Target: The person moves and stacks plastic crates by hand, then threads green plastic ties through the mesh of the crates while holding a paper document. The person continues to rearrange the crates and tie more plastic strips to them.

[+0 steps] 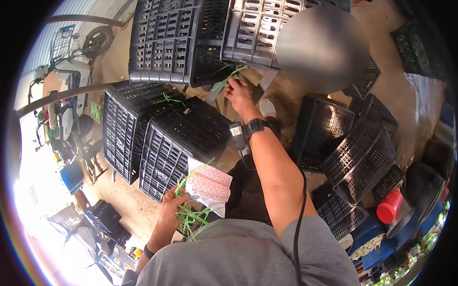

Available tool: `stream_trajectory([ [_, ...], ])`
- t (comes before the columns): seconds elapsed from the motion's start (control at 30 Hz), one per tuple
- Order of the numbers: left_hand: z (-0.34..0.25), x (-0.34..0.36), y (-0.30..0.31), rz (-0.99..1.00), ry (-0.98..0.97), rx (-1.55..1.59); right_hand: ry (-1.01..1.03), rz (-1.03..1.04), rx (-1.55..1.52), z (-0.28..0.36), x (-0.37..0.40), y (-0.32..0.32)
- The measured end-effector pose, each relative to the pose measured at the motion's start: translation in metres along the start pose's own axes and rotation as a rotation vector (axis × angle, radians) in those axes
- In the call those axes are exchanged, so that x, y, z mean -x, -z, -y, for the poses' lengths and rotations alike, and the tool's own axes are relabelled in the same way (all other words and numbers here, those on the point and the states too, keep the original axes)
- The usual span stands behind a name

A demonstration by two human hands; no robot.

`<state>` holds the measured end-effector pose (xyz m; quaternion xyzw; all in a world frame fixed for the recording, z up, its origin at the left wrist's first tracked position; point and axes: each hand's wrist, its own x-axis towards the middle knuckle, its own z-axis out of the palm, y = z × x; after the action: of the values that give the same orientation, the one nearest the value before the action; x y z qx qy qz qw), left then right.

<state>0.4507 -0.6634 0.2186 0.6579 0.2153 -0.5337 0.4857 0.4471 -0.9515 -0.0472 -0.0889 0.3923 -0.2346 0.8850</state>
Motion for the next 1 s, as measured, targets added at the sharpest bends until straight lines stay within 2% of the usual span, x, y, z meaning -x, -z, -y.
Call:
stream_trajectory([
  [0.07,0.001,-0.002,0.0,-0.003,0.0,0.012,0.043,0.053,-0.073,0.001,0.002,-0.003],
  [0.17,0.002,-0.003,-0.003,-0.015,0.002,0.029,-0.006,0.135,-0.209,0.003,0.003,-0.004],
  [0.27,0.002,-0.004,-0.008,-0.025,0.004,0.052,0.013,0.134,-0.254,0.003,0.006,-0.008],
  [0.5,0.003,-0.004,-0.014,-0.051,0.019,0.075,-0.001,0.159,-0.28,0.005,0.011,-0.016],
  [0.7,0.009,-0.008,-0.006,0.003,0.017,0.147,0.014,0.042,-0.248,0.004,0.01,-0.017],
  [0.77,0.008,-0.009,-0.008,0.001,0.01,0.152,0.006,0.163,-0.216,0.004,0.016,-0.014],
  [0.87,0.009,-0.008,-0.005,0.011,0.009,0.161,0.068,0.225,-0.208,-0.001,0.032,-0.014],
  [1.0,0.001,-0.002,-0.015,-0.052,-0.015,0.108,0.109,0.167,-0.185,0.016,0.062,-0.036],
])
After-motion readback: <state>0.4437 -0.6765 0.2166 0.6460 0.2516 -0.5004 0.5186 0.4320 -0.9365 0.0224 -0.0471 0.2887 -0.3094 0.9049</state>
